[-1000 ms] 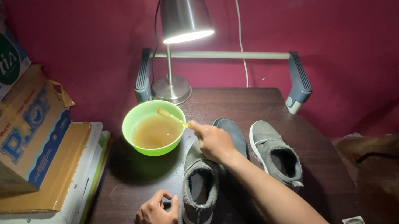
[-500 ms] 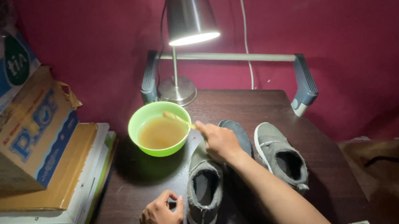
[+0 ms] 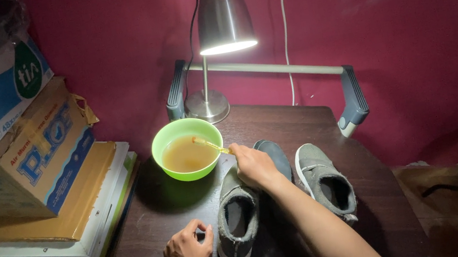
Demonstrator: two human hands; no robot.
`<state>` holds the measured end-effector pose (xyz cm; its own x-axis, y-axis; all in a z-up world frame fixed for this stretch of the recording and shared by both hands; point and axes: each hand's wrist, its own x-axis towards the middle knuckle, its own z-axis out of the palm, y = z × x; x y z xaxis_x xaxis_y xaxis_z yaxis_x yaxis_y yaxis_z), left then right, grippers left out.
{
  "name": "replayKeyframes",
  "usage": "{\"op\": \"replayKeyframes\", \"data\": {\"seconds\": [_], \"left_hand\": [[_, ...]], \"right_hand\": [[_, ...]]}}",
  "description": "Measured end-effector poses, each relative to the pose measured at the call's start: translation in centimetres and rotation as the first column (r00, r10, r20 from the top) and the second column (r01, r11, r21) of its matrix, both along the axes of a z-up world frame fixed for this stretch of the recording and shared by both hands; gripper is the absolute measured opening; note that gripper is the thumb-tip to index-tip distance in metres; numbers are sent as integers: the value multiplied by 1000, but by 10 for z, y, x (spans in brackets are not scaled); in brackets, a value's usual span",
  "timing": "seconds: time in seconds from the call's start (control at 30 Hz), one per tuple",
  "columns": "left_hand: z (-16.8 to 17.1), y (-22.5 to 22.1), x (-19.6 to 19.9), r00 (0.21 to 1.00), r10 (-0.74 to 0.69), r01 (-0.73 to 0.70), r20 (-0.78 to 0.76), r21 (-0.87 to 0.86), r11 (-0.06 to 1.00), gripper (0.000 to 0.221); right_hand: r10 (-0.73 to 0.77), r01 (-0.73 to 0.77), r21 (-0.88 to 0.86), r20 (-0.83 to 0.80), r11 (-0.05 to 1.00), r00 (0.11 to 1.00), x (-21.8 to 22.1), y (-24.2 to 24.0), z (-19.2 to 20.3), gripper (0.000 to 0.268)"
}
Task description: Cleaning the upper and sole of a grey shoe using a toothbrush and a cleaning solution in a bowl.
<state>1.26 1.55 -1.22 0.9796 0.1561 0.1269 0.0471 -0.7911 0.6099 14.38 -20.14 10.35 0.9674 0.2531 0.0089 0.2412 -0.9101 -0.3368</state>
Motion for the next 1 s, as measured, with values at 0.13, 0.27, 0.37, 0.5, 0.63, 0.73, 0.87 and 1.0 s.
{"op": "replayKeyframes", "data": {"seconds": [0.13,0.27,0.37,0.5,0.63,0.73,0.87,1.0], "left_hand": [[-2,1,0,1000,-10,10,20,-11,1000,23],[-2,1,-1,999,-16,16,47,-8,1000,23],[-3,0,0,999,-4,5,48,-8,1000,23],[0,0,-1,999,-9,10,52,-26,1000,22],[-6,1,2,998,-18,20,54,-32,999,23],[-9,0,1,997,-14,17,80,-48,999,22],[-2,-1,0,999,16,-15,33,-15,1000,23],[-2,0,-1,998,-1,3,66,-26,1000,22]], "right_hand": [[-86,93,170,-47,981,995,-3,6,10,37],[-91,91,62,-7,994,996,0,4,1,37],[-74,73,63,11,995,997,-3,4,2,39],[-44,47,52,-73,998,996,-1,5,1,35],[-34,35,126,-9,991,999,-4,9,9,36],[-33,31,-40,-49,999,998,3,8,4,33],[-52,53,41,-36,998,998,0,14,15,48],[-58,59,2,-83,998,995,0,16,18,69]]}}
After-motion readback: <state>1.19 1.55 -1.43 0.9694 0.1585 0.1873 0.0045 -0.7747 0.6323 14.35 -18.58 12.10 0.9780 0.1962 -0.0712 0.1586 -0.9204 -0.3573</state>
